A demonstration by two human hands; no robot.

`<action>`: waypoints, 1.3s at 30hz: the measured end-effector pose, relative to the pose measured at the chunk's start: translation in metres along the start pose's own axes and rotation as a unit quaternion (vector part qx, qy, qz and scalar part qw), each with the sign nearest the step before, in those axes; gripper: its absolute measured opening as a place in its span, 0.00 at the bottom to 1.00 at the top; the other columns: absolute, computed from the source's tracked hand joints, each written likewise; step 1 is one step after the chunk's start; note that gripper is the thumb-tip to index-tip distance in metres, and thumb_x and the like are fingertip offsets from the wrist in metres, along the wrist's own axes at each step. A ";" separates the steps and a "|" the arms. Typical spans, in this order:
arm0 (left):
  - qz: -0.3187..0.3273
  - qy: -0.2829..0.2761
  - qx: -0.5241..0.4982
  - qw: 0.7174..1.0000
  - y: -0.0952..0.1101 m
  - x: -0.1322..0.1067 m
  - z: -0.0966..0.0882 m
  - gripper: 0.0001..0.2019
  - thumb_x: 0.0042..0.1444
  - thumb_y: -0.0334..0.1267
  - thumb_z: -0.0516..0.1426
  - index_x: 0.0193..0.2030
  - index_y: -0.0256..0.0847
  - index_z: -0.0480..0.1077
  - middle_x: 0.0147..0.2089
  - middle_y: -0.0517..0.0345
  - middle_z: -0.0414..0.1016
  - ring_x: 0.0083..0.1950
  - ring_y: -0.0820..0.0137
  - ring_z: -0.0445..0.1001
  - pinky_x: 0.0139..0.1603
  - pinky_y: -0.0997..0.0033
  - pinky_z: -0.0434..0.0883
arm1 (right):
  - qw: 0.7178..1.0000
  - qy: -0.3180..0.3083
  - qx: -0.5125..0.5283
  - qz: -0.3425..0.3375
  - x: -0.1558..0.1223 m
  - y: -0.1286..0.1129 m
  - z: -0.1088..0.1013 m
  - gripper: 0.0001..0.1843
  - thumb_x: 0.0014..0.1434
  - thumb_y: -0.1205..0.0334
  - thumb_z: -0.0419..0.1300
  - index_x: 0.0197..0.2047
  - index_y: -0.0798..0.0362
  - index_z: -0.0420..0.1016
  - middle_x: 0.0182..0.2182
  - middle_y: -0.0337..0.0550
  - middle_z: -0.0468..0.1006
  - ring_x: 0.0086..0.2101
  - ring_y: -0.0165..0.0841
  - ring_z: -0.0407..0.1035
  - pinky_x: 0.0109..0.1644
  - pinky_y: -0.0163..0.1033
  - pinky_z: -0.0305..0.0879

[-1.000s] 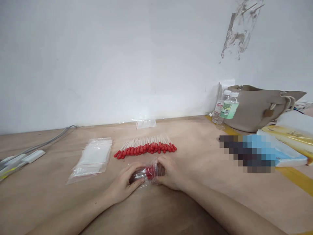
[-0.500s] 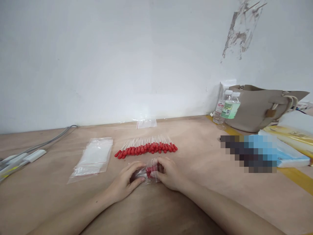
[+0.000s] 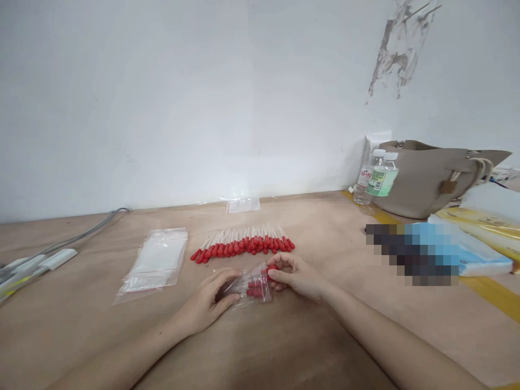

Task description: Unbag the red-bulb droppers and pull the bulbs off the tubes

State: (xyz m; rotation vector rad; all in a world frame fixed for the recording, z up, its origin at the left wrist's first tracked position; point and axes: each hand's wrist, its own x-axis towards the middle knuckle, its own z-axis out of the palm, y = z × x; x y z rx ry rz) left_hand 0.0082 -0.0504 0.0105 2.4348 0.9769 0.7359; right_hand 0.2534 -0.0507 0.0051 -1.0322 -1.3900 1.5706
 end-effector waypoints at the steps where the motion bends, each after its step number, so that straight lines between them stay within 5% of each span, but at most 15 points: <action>1: 0.000 -0.001 0.002 1.000 0.000 0.000 0.000 0.16 0.55 0.35 0.53 0.51 0.43 0.60 0.51 0.53 0.66 0.51 0.65 0.66 0.52 0.64 0.64 | 1.000 0.007 0.009 0.003 0.001 0.001 0.000 0.20 0.45 0.50 0.64 0.36 0.55 0.66 0.27 0.37 0.73 0.27 0.24 0.67 0.34 0.34 0.65; 5: 0.006 -0.003 -0.003 1.000 0.000 -0.001 0.000 0.16 0.55 0.35 0.53 0.51 0.43 0.60 0.50 0.53 0.67 0.50 0.65 0.66 0.51 0.64 0.64 | 1.000 0.028 -0.008 0.010 -0.001 -0.009 -0.014 0.21 0.42 0.50 0.65 0.35 0.56 0.70 0.26 0.38 0.74 0.25 0.24 0.67 0.33 0.34 0.65; 10: 0.002 -0.001 -0.003 1.000 -0.001 -0.002 -0.001 0.16 0.56 0.35 0.53 0.52 0.44 0.60 0.51 0.54 0.66 0.50 0.66 0.66 0.51 0.64 0.64 | 0.991 0.082 -0.104 0.006 -0.020 -0.052 -0.072 0.20 0.42 0.51 0.65 0.35 0.56 0.73 0.33 0.45 0.77 0.27 0.27 0.69 0.35 0.35 0.66; 14: 0.006 0.002 -0.007 1.000 -0.002 -0.001 0.000 0.16 0.55 0.35 0.53 0.52 0.44 0.60 0.50 0.53 0.67 0.50 0.65 0.66 0.51 0.63 0.64 | 0.943 0.266 -0.159 -0.124 -0.018 -0.061 -0.102 0.20 0.45 0.48 0.63 0.37 0.54 0.73 0.34 0.47 0.77 0.31 0.32 0.70 0.37 0.40 0.68; 17: 0.005 0.002 -0.011 1.000 -0.001 -0.001 0.000 0.16 0.56 0.35 0.53 0.52 0.43 0.60 0.50 0.52 0.66 0.50 0.65 0.66 0.51 0.63 0.64 | 0.865 0.351 -0.278 -0.228 0.002 -0.041 -0.097 0.19 0.46 0.48 0.61 0.36 0.53 0.73 0.35 0.48 0.76 0.31 0.36 0.70 0.37 0.44 0.68; 19: 0.001 -0.002 -0.010 1.000 -0.001 -0.002 0.000 0.16 0.55 0.35 0.53 0.52 0.43 0.60 0.50 0.53 0.66 0.50 0.66 0.66 0.51 0.63 0.65 | 0.823 0.349 -0.358 -0.271 0.016 -0.024 -0.088 0.16 0.50 0.50 0.58 0.36 0.52 0.73 0.37 0.47 0.75 0.37 0.38 0.69 0.40 0.44 0.67; 24: 0.004 -0.006 -0.013 1.000 0.001 -0.002 -0.001 0.16 0.55 0.34 0.53 0.51 0.43 0.60 0.49 0.53 0.67 0.49 0.66 0.66 0.50 0.65 0.65 | 0.787 0.275 -0.471 -0.288 0.032 0.005 -0.075 0.13 0.56 0.55 0.52 0.37 0.51 0.74 0.39 0.47 0.73 0.39 0.36 0.68 0.46 0.44 0.65; 32: 0.001 -0.008 -0.015 1.000 -0.001 -0.002 -0.001 0.17 0.55 0.34 0.53 0.52 0.43 0.60 0.50 0.53 0.67 0.49 0.66 0.67 0.51 0.65 0.65 | 0.797 0.258 -0.493 -0.235 0.026 0.012 -0.069 0.18 0.57 0.54 0.50 0.47 0.54 0.68 0.41 0.50 0.73 0.41 0.38 0.68 0.46 0.45 0.65; 39: 0.003 -0.010 -0.017 1.000 -0.001 -0.002 0.000 0.16 0.55 0.34 0.53 0.52 0.43 0.60 0.50 0.52 0.67 0.49 0.66 0.66 0.51 0.64 0.65 | 0.845 0.306 -0.385 -0.209 0.034 0.020 -0.074 0.17 0.56 0.55 0.51 0.46 0.55 0.67 0.40 0.50 0.74 0.37 0.36 0.70 0.40 0.43 0.69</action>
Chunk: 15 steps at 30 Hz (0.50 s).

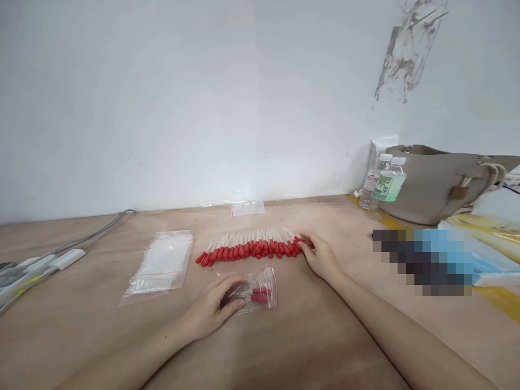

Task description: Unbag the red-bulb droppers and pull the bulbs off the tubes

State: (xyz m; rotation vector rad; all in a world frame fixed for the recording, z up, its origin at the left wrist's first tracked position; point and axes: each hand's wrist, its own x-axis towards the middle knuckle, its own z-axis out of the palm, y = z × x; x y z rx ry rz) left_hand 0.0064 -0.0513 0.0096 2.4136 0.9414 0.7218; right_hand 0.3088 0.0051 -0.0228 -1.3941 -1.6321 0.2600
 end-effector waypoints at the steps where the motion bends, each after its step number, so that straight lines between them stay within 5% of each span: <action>1: 0.000 0.000 0.000 1.000 0.000 0.000 0.000 0.16 0.55 0.34 0.53 0.52 0.43 0.60 0.50 0.52 0.67 0.49 0.66 0.66 0.51 0.64 0.65 | 1.000 0.008 0.009 0.003 0.001 0.000 0.001 0.17 0.56 0.55 0.52 0.45 0.55 0.68 0.40 0.50 0.75 0.37 0.36 0.70 0.39 0.43 0.69; 7: -0.003 -0.003 -0.002 1.000 0.002 0.001 -0.001 0.16 0.56 0.35 0.52 0.51 0.43 0.61 0.50 0.52 0.67 0.49 0.65 0.66 0.51 0.64 0.64 | 0.998 0.061 0.014 -0.026 0.002 -0.009 0.003 0.15 0.54 0.53 0.53 0.39 0.54 0.70 0.36 0.47 0.76 0.36 0.35 0.70 0.44 0.45 0.67; 15: -0.003 0.005 0.001 1.000 0.000 0.000 0.001 0.17 0.55 0.35 0.52 0.52 0.43 0.59 0.49 0.52 0.67 0.49 0.65 0.66 0.50 0.64 0.65 | 0.998 0.029 -0.006 -0.055 0.001 -0.014 0.002 0.14 0.56 0.54 0.52 0.38 0.53 0.71 0.36 0.46 0.76 0.37 0.36 0.69 0.44 0.42 0.65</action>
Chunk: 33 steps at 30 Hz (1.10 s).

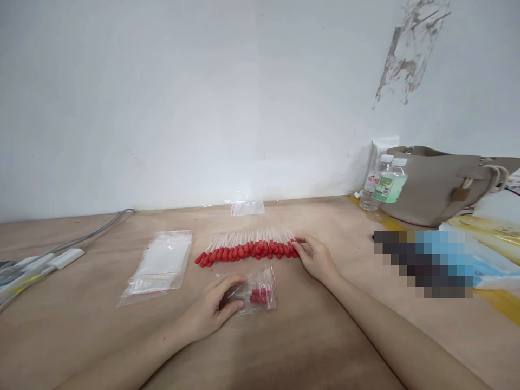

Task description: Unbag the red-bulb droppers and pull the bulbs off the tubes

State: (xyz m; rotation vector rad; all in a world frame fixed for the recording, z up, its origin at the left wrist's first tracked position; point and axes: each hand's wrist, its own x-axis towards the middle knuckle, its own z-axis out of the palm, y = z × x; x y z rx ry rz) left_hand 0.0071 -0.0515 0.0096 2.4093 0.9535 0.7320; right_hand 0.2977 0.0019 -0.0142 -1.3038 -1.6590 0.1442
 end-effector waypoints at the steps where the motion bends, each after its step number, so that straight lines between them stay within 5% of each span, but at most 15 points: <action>1: -0.002 -0.001 0.001 1.000 0.000 0.000 0.000 0.17 0.55 0.35 0.52 0.53 0.43 0.59 0.49 0.52 0.67 0.49 0.65 0.66 0.49 0.64 0.65 | 1.000 0.017 -0.002 -0.002 0.000 -0.001 -0.002 0.14 0.56 0.54 0.51 0.38 0.53 0.71 0.36 0.46 0.75 0.37 0.36 0.69 0.44 0.42 0.65; 5: -0.012 -0.007 0.007 1.000 0.002 -0.002 -0.001 0.18 0.55 0.37 0.52 0.54 0.44 0.58 0.50 0.51 0.67 0.49 0.64 0.66 0.50 0.62 0.65 | 0.999 0.046 -0.003 -0.024 -0.005 -0.019 -0.009 0.13 0.55 0.53 0.52 0.34 0.52 0.72 0.31 0.46 0.74 0.34 0.35 0.67 0.41 0.42 0.63; 10: -0.004 -0.026 0.023 0.999 0.001 -0.003 -0.004 0.22 0.55 0.39 0.53 0.57 0.44 0.57 0.53 0.52 0.66 0.52 0.63 0.66 0.52 0.60 0.64 | 0.971 -0.217 0.038 -0.090 -0.022 -0.057 -0.009 0.09 0.52 0.55 0.57 0.27 0.50 0.74 0.25 0.41 0.71 0.32 0.33 0.63 0.40 0.41 0.59; 14: 0.029 -0.046 0.050 0.997 0.002 -0.002 -0.006 0.24 0.55 0.40 0.53 0.59 0.45 0.53 0.57 0.52 0.63 0.56 0.63 0.63 0.55 0.59 0.62 | 0.950 -0.294 0.040 -0.100 -0.028 -0.076 -0.002 0.10 0.50 0.53 0.60 0.36 0.47 0.75 0.31 0.40 0.72 0.35 0.33 0.62 0.42 0.39 0.57; 19: 0.043 -0.069 0.070 0.994 0.002 -0.001 -0.006 0.25 0.56 0.41 0.52 0.60 0.44 0.53 0.59 0.51 0.62 0.59 0.62 0.60 0.58 0.55 0.59 | 0.938 -0.323 0.040 -0.116 -0.026 -0.085 0.007 0.14 0.44 0.52 0.65 0.34 0.49 0.74 0.34 0.39 0.72 0.37 0.34 0.63 0.41 0.38 0.56; 24: 0.043 -0.107 0.093 0.989 0.002 -0.001 -0.007 0.27 0.57 0.46 0.51 0.62 0.46 0.50 0.62 0.53 0.56 0.62 0.61 0.54 0.60 0.53 0.55 | 0.937 -0.324 0.046 -0.119 -0.026 -0.095 0.007 0.06 0.45 0.67 0.61 0.30 0.53 0.69 0.30 0.38 0.71 0.31 0.30 0.63 0.35 0.34 0.57; 33: 0.037 -0.128 0.104 0.986 0.003 -0.001 -0.009 0.27 0.58 0.47 0.49 0.63 0.47 0.48 0.63 0.56 0.54 0.63 0.61 0.52 0.61 0.54 0.54 | 0.941 -0.329 0.074 -0.041 -0.027 -0.095 0.002 0.08 0.42 0.70 0.58 0.30 0.53 0.67 0.23 0.34 0.69 0.23 0.24 0.61 0.25 0.28 0.54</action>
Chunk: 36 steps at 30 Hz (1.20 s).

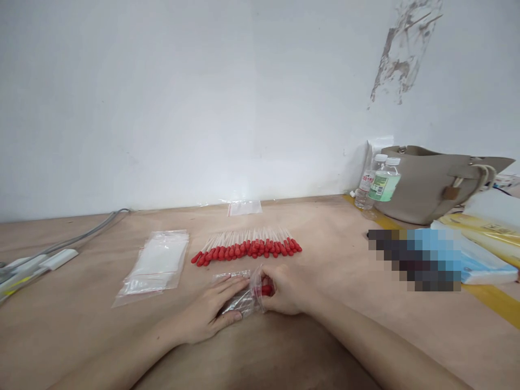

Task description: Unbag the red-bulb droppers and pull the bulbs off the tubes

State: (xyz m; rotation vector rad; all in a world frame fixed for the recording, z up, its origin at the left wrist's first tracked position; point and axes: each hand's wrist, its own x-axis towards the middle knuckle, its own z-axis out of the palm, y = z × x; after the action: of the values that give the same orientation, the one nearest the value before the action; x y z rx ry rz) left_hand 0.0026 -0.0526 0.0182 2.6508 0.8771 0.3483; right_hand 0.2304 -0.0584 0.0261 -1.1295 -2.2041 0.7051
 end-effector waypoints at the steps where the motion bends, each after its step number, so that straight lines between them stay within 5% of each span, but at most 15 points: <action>1: -0.003 -0.004 0.003 1.000 0.000 -0.001 0.000 0.27 0.58 0.46 0.49 0.63 0.48 0.47 0.64 0.56 0.53 0.63 0.61 0.52 0.61 0.54 0.54 | 1.000 0.001 0.024 0.004 0.000 0.003 0.000 0.09 0.41 0.70 0.58 0.30 0.53 0.67 0.24 0.34 0.70 0.24 0.24 0.61 0.25 0.28 0.55; 7: -0.017 -0.007 0.061 0.998 0.008 -0.012 -0.017 0.27 0.57 0.44 0.50 0.63 0.50 0.46 0.62 0.55 0.56 0.61 0.61 0.56 0.59 0.53 0.57 | 0.968 -0.046 0.220 0.110 -0.001 0.024 -0.013 0.12 0.42 0.65 0.63 0.32 0.56 0.67 0.22 0.34 0.71 0.22 0.24 0.64 0.24 0.29 0.57; 13: -0.009 -0.004 0.094 0.995 0.016 -0.012 -0.031 0.24 0.53 0.47 0.54 0.57 0.50 0.59 0.50 0.51 0.64 0.50 0.60 0.65 0.49 0.55 0.66 | 0.935 -0.026 0.320 0.149 -0.004 0.039 -0.063 0.19 0.44 0.54 0.64 0.37 0.55 0.71 0.33 0.44 0.77 0.34 0.31 0.71 0.37 0.36 0.65; 18: 0.065 0.046 0.064 0.995 0.006 -0.002 -0.020 0.16 0.59 0.39 0.48 0.54 0.47 0.63 0.56 0.53 0.61 0.57 0.63 0.60 0.56 0.59 0.61 | 0.921 0.185 0.311 0.142 -0.003 0.059 -0.100 0.21 0.45 0.51 0.64 0.41 0.53 0.71 0.33 0.44 0.77 0.33 0.31 0.71 0.38 0.38 0.67; 21: 0.119 -0.001 0.059 0.991 0.003 0.004 -0.015 0.19 0.61 0.40 0.46 0.59 0.48 0.57 0.62 0.55 0.56 0.63 0.63 0.52 0.62 0.57 0.53 | 0.903 0.334 0.259 0.083 0.004 0.070 -0.095 0.20 0.45 0.51 0.64 0.39 0.52 0.68 0.33 0.43 0.77 0.34 0.32 0.71 0.40 0.40 0.68; 24: 0.121 -0.083 0.061 0.987 0.003 0.007 -0.013 0.24 0.60 0.47 0.45 0.63 0.51 0.47 0.66 0.55 0.45 0.66 0.58 0.44 0.62 0.46 0.45 | 0.905 0.406 0.124 0.014 0.012 0.077 -0.075 0.15 0.50 0.53 0.61 0.37 0.53 0.67 0.33 0.44 0.76 0.35 0.33 0.71 0.42 0.42 0.68; 31: 0.073 -0.114 0.050 0.990 0.009 0.003 -0.009 0.24 0.59 0.52 0.44 0.62 0.59 0.45 0.67 0.58 0.35 0.66 0.50 0.32 0.57 0.33 0.37 | 0.921 0.323 -0.185 -0.116 0.017 0.089 -0.040 0.10 0.59 0.65 0.50 0.42 0.49 0.70 0.37 0.44 0.75 0.39 0.34 0.69 0.44 0.43 0.67; 36: 0.002 0.003 0.010 1.000 0.011 0.001 -0.003 0.22 0.60 0.46 0.45 0.61 0.53 0.50 0.66 0.54 0.45 0.65 0.55 0.44 0.60 0.44 0.48 | 0.922 0.264 -0.229 -0.165 0.016 0.095 -0.034 0.12 0.60 0.67 0.49 0.44 0.49 0.70 0.40 0.44 0.75 0.40 0.33 0.69 0.46 0.42 0.67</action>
State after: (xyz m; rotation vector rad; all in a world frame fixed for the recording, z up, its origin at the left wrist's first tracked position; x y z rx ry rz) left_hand 0.0085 -0.0601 0.0250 2.6704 0.8821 0.3499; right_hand 0.2974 0.0100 -0.0098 -0.9661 -2.0377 -0.2580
